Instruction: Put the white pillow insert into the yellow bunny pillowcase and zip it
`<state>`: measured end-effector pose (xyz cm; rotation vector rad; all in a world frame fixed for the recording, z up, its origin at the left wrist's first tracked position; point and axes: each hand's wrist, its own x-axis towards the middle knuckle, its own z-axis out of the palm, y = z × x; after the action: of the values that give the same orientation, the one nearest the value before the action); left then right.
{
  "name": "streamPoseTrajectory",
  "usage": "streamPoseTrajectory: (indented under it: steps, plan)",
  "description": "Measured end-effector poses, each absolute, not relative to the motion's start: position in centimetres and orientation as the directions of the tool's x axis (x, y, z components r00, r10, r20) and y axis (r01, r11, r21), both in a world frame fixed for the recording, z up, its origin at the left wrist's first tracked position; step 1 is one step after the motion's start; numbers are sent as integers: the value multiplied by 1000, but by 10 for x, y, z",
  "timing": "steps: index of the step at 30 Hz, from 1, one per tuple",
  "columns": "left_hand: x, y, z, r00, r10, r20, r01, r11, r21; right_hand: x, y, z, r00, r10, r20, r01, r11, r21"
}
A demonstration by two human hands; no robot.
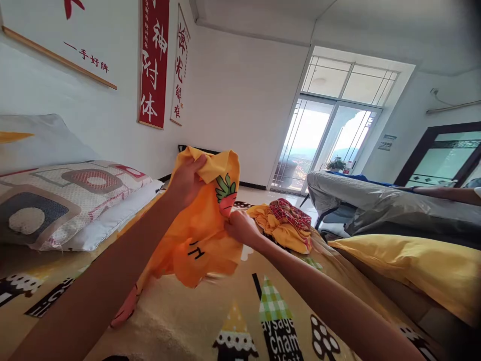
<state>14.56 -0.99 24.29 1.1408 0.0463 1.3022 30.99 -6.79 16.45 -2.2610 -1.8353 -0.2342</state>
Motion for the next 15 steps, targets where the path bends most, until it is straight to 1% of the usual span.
streamPoseTrajectory:
  steps: [2,5,8,10,11,13,15]
  plan:
    - [128,2,244,276,795,541,-720,-202,664,343,-67,182,284,904,319,958,-284,-47]
    - [104,22,238,219,861,460,-651,-222,726,389,-78,215,397,806,439,903,-428,-30]
    - [96,33,229,229,884,407,-600,-201,774,423,-94,247,480,676,559,830,-556,-41]
    - [102,31,226,248,892,378,-599,-166,783,439,-103,260,481,607,633,788,-615,-8]
    - [107,28,226,254,899,356,-594,-146,791,445,-106,264,465,598,653,775,-632,26]
    - [120,17,228,258,919,300,-568,-107,816,454,-110,267,436,625,647,774,-627,85]
    - [135,2,231,315,913,258,-541,-51,839,455,-110,264,445,676,587,812,-581,54]
